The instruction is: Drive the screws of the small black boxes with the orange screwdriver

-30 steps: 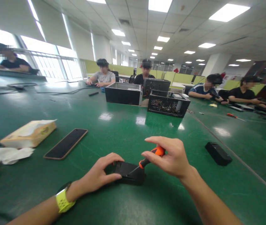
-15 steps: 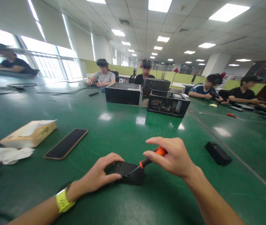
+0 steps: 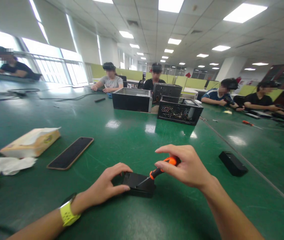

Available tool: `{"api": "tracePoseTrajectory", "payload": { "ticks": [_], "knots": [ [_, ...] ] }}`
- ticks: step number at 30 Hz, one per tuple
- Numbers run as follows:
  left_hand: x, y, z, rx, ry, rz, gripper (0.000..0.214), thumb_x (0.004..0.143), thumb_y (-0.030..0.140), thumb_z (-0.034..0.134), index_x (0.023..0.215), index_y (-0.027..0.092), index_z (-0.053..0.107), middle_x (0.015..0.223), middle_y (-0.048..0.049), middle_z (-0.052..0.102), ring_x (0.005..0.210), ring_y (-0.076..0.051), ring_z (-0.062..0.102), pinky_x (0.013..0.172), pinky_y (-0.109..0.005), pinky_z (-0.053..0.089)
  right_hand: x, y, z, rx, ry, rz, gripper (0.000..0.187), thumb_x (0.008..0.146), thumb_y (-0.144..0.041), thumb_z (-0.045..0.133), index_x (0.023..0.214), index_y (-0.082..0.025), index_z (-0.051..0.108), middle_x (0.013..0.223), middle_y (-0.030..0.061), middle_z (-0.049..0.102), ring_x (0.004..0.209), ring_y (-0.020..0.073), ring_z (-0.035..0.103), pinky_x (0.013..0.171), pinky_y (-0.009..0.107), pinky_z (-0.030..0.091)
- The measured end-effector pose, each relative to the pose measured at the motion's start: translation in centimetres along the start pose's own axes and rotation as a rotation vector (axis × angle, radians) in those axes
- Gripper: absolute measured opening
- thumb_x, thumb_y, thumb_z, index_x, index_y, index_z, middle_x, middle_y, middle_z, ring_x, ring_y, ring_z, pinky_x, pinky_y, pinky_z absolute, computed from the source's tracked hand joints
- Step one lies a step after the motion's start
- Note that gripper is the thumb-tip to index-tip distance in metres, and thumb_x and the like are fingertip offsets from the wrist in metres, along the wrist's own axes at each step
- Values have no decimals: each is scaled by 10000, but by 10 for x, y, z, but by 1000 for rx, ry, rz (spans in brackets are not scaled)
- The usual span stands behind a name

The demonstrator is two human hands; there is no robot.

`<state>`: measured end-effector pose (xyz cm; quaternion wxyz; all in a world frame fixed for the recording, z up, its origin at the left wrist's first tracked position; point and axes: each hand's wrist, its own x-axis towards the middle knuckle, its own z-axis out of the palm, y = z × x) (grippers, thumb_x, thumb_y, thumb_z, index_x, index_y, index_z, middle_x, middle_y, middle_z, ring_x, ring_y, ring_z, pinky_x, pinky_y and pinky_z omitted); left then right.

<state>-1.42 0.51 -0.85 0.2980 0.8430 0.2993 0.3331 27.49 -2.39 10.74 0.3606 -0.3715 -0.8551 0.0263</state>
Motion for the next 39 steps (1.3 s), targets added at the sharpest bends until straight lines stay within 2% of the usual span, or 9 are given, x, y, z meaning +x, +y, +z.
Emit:
{"api": "tracePoseTrajectory", "payload": {
  "ticks": [5, 11, 15, 19, 24, 29, 31, 34, 39],
  "knots": [
    [0, 1, 0, 1, -4, 7, 325, 844, 364, 734, 1095, 204, 604, 1033, -40, 639, 942, -217, 591, 853, -324, 441, 1, 0, -7, 107, -114, 36, 290, 882, -304, 664, 1163, -242, 630, 907, 12, 668, 713, 120, 611, 623, 224, 480],
    [0, -1, 0, 2, 7, 18, 328, 847, 378, 730, 1094, 200, 607, 1033, -39, 641, 948, -216, 592, 855, -323, 442, 0, 2, -6, 5, -61, 64, 209, 871, -352, 672, 1036, -223, 680, 614, -48, 568, 511, 96, 499, 500, 218, 397],
    [0, -1, 0, 5, 6, 22, 320, 849, 385, 727, 1082, 198, 613, 1023, -37, 640, 940, -214, 593, 853, -323, 441, 1, 2, -7, 106, -110, 81, 237, 880, -318, 665, 1101, -233, 654, 827, -1, 661, 641, 111, 583, 573, 215, 468],
    [1, -1, 0, 5, 8, 15, 327, 846, 389, 729, 1086, 199, 614, 1021, -39, 640, 934, -215, 594, 847, -322, 443, 0, 7, -10, 192, -159, 117, 270, 890, -284, 644, 1156, -240, 627, 984, 32, 667, 734, 126, 619, 624, 224, 504],
    [0, -2, 0, 5, 6, 15, 326, 850, 396, 725, 1087, 200, 616, 1033, -43, 643, 945, -217, 595, 852, -322, 444, -1, 10, -11, 91, -156, 191, 259, 864, -353, 673, 1083, -215, 670, 701, -13, 645, 575, 115, 562, 548, 227, 451],
    [-1, -2, 0, 11, 3, 15, 339, 856, 425, 711, 1091, 201, 615, 1029, -48, 646, 938, -220, 597, 847, -324, 452, 0, 7, -17, 100, -261, 145, 257, 838, -333, 687, 1066, -215, 673, 909, 35, 688, 763, 157, 625, 644, 249, 475],
    [-1, -1, 0, 15, 3, 14, 342, 857, 432, 706, 1091, 200, 614, 1027, -51, 647, 937, -223, 598, 848, -329, 455, -1, 10, -23, 108, -330, 127, 201, 836, -335, 692, 995, -212, 691, 894, 31, 683, 774, 159, 620, 683, 264, 473],
    [0, -1, -1, 19, -4, 12, 344, 859, 433, 701, 1095, 199, 614, 1034, -58, 648, 944, -227, 598, 857, -337, 458, -5, 27, -31, 124, -365, 217, 209, 857, -390, 670, 948, -206, 712, 846, 27, 685, 740, 161, 613, 674, 278, 462],
    [0, 0, 0, 19, 0, 14, 337, 852, 400, 718, 1103, 203, 609, 1045, -54, 646, 954, -226, 599, 861, -340, 460, -22, 92, -22, 220, -241, 525, 403, 834, -487, 661, 1070, -161, 683, 972, 78, 709, 818, 210, 640, 709, 323, 497]
  ]
}}
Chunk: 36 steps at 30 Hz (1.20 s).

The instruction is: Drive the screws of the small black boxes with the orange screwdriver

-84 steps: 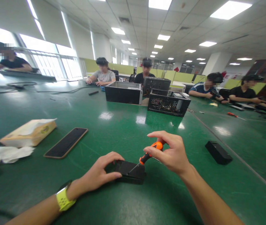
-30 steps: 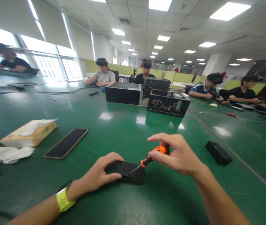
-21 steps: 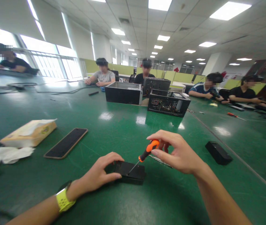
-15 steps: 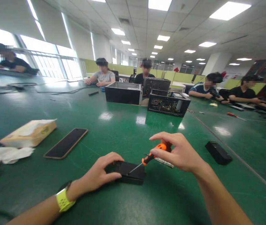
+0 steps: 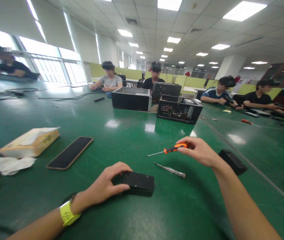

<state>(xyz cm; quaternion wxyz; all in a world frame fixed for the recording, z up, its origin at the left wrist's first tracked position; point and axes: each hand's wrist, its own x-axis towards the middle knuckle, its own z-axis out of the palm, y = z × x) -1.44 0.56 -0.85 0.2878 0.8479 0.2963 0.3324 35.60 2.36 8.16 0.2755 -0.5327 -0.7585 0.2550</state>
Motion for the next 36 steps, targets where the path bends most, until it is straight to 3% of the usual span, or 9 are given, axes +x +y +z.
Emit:
{"api": "tracePoseTrajectory", "payload": {
  "ticks": [5, 10, 13, 16, 19, 22, 25, 30, 36],
  "knots": [
    [0, 1, 0, -3, 6, 11, 334, 834, 360, 742, 1091, 191, 611, 1042, -54, 640, 958, -226, 599, 859, -340, 462, 16, 59, 20, -27, -31, 107, 440, 791, -509, 667, 993, -120, 702, 940, 95, 720, 840, 229, 647, 777, 362, 496],
    [0, -1, -1, 1, 15, 33, 332, 845, 374, 732, 1097, 189, 619, 1068, -65, 642, 995, -232, 590, 894, -348, 456, 15, 80, 36, -86, -69, 122, 424, 756, -505, 694, 947, -128, 722, 869, 75, 713, 803, 228, 641, 753, 362, 497],
    [-1, -2, 0, 15, 13, 29, 326, 856, 381, 719, 1101, 190, 622, 1063, -65, 649, 994, -230, 590, 898, -350, 456, 5, 77, 40, -133, 14, 127, 463, 788, -514, 662, 1073, -149, 678, 1008, 98, 694, 896, 249, 633, 802, 384, 492],
    [-1, -3, 0, 22, 6, 28, 313, 864, 380, 710, 1095, 187, 626, 1054, -64, 652, 988, -228, 591, 896, -347, 459, -15, 62, 48, -227, 96, 86, 392, 855, -535, 585, 975, -174, 676, 1009, 108, 670, 937, 271, 606, 855, 425, 463],
    [0, -3, 0, 34, -2, 22, 294, 877, 377, 692, 1090, 185, 629, 1043, -64, 654, 976, -228, 593, 889, -352, 462, -34, 46, 59, -333, -11, -10, 337, 854, -512, 618, 957, -198, 686, 1001, 92, 675, 951, 267, 600, 885, 428, 449],
    [1, -3, -1, 46, 1, 16, 291, 881, 376, 685, 1096, 188, 627, 1054, -65, 649, 980, -230, 593, 886, -356, 465, -42, 37, 65, -347, -134, 7, 286, 872, -448, 609, 994, -202, 687, 969, 76, 678, 873, 236, 606, 807, 385, 473],
    [0, -3, -1, 57, 1, 19, 290, 877, 367, 691, 1098, 191, 625, 1061, -63, 648, 983, -228, 594, 885, -354, 468, -45, 35, 59, -244, -196, 40, 264, 913, -412, 551, 923, -185, 686, 880, 58, 674, 795, 203, 596, 743, 341, 467],
    [-2, -4, -1, 67, -11, 26, 287, 891, 390, 671, 1096, 194, 623, 1060, -68, 652, 971, -228, 598, 879, -357, 474, -53, 27, 40, 34, -337, 54, 328, 871, -485, 622, 918, -175, 717, 857, 40, 680, 802, 195, 603, 742, 321, 464],
    [-1, -3, -2, 64, -16, 26, 295, 889, 393, 670, 1095, 188, 619, 1057, -74, 651, 973, -231, 595, 880, -362, 476, -55, 17, 49, 53, -374, 50, 323, 850, -478, 653, 908, -172, 739, 856, 44, 689, 807, 194, 600, 760, 321, 457]
  ]
}}
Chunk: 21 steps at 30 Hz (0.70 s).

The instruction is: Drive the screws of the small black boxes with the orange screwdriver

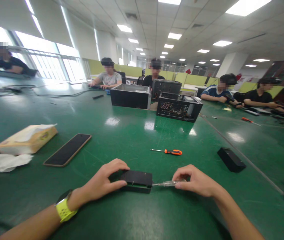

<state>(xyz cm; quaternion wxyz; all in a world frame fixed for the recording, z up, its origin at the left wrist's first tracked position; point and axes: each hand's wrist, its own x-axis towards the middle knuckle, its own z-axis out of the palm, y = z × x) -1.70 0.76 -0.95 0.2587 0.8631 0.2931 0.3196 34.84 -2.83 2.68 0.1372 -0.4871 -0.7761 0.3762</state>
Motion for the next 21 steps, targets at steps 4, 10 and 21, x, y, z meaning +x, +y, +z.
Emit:
{"api": "tracePoseTrajectory", "payload": {
  "ticks": [4, 10, 21],
  "knots": [
    [0, 1, 0, -11, -3, 2, 306, 883, 401, 671, 1096, 188, 618, 1051, -76, 651, 965, -231, 597, 872, -361, 481, 2, -5, 5, -28, 45, -6, 319, 863, -476, 634, 889, -175, 738, 815, 38, 679, 758, 182, 588, 714, 306, 451],
    [0, 4, -1, -31, -23, 1, 325, 854, 365, 699, 1111, 188, 606, 1074, -79, 644, 972, -232, 601, 877, -361, 485, 3, -24, 20, -113, 67, -29, 281, 896, -428, 596, 892, -178, 722, 712, 12, 631, 672, 155, 558, 660, 282, 431],
    [0, 4, -1, -28, -33, -13, 335, 843, 318, 716, 1125, 192, 586, 1089, -72, 637, 998, -233, 592, 898, -368, 472, 11, -18, 27, -123, -7, -49, 191, 862, -358, 637, 869, -181, 708, 835, 31, 643, 747, 167, 582, 683, 271, 444]
  ]
}}
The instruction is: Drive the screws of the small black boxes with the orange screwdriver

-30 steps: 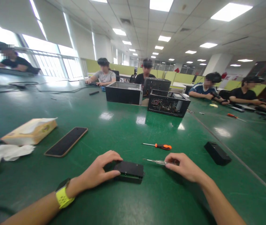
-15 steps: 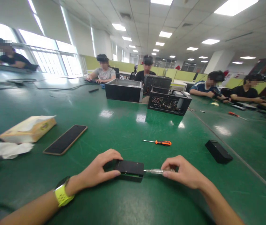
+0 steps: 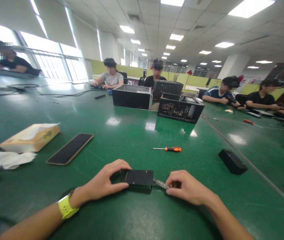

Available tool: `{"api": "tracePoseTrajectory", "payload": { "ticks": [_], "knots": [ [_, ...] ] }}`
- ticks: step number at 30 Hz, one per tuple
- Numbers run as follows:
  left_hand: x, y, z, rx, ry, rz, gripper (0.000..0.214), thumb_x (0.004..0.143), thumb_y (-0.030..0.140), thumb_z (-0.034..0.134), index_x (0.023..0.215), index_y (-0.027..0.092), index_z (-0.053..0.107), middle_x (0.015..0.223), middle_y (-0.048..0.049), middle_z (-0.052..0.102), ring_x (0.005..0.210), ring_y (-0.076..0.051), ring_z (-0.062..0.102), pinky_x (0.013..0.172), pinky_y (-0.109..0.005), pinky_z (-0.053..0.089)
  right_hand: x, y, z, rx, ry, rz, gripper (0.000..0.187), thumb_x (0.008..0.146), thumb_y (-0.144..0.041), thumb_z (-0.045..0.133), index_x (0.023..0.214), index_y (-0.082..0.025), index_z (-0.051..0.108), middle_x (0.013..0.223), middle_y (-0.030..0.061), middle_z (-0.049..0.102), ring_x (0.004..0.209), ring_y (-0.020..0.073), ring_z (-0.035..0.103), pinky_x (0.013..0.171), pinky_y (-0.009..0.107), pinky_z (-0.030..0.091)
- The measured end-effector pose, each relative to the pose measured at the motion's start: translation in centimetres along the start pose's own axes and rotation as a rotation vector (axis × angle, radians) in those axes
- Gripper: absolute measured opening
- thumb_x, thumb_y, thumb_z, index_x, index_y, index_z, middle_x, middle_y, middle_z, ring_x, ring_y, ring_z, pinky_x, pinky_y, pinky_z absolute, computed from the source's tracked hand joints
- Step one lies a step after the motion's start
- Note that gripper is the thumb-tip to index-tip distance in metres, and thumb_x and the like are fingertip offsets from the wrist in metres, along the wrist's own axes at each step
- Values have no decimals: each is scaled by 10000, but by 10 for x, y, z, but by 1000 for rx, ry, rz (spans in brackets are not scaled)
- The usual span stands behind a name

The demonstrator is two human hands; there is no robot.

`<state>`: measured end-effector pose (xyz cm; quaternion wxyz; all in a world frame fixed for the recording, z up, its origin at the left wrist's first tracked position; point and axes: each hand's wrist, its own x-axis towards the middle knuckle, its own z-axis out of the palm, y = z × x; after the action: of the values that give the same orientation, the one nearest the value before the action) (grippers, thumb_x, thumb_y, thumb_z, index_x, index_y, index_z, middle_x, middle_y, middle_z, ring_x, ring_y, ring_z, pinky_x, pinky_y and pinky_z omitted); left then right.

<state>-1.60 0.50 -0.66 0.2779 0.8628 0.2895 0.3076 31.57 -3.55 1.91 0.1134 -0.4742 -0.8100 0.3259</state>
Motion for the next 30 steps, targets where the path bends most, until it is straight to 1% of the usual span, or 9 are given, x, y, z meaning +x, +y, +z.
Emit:
{"api": "tracePoseTrajectory", "payload": {
  "ticks": [4, 7, 11, 15, 17, 21, 23, 26, 30],
  "knots": [
    [0, 0, 0, 0, 6, 15, 327, 843, 307, 714, 1121, 191, 588, 1084, -68, 633, 992, -229, 592, 898, -359, 472, -8, 16, -15, 49, -36, 99, 140, 842, -295, 621, 825, -169, 679, 742, 5, 602, 682, 153, 537, 641, 267, 414],
    [1, 0, 0, 0, 5, 22, 333, 837, 305, 718, 1124, 191, 591, 1079, -68, 636, 990, -231, 592, 891, -358, 473, -10, 28, -18, 201, 24, 168, 74, 798, -231, 601, 759, -169, 590, 681, -16, 553, 623, 137, 493, 594, 262, 392],
    [1, 0, 0, -6, -1, 17, 338, 827, 307, 731, 1113, 188, 595, 1068, -66, 636, 980, -231, 591, 879, -361, 471, 4, 28, 1, 398, 201, 56, 50, 743, -184, 525, 713, -198, 488, 665, -13, 531, 613, 143, 475, 582, 273, 383],
    [1, -1, 0, -3, -8, 11, 345, 824, 307, 738, 1113, 186, 594, 1070, -64, 634, 985, -231, 589, 884, -361, 466, 24, 10, 30, 429, 385, -75, 137, 816, -271, 440, 693, -211, 447, 652, -32, 416, 617, 135, 393, 599, 277, 337],
    [1, -2, 1, 0, -8, 11, 343, 827, 314, 735, 1113, 190, 593, 1073, -62, 635, 985, -230, 590, 886, -357, 466, 30, 0, 41, 395, 362, -70, 137, 831, -325, 499, 835, -195, 543, 668, -43, 408, 613, 129, 383, 592, 268, 317],
    [1, -2, 1, 9, -8, 3, 330, 835, 337, 723, 1103, 195, 595, 1067, -59, 638, 976, -231, 597, 876, -354, 477, 34, -15, 50, 222, 249, -61, 549, 730, -443, 713, 1198, -188, 582, 712, -43, 503, 612, 128, 449, 581, 254, 315],
    [1, -2, 1, 12, -14, -3, 332, 832, 339, 726, 1104, 198, 599, 1063, -59, 642, 972, -233, 603, 874, -357, 486, 35, -19, 52, 132, 256, -64, 531, 724, -438, 729, 1186, -197, 624, 730, -30, 555, 635, 137, 493, 609, 260, 342],
    [0, -3, 0, 23, 20, -2, 483, 796, 371, 764, 1210, 215, 571, 1175, -84, 615, 1080, -265, 581, 937, -389, 482, 37, -17, 50, 16, 306, -84, 393, 723, -365, 711, 1075, -192, 683, 706, -23, 596, 639, 141, 531, 655, 270, 379],
    [-2, -6, -2, 45, 129, -31, 579, 814, 409, 742, 1318, 239, 514, 1303, -109, 548, 1200, -297, 526, 989, -429, 476, 29, 5, 29, -87, 328, -94, 370, 697, -324, 692, 1038, -179, 698, 708, -8, 636, 651, 156, 576, 663, 270, 415]
  ]
}}
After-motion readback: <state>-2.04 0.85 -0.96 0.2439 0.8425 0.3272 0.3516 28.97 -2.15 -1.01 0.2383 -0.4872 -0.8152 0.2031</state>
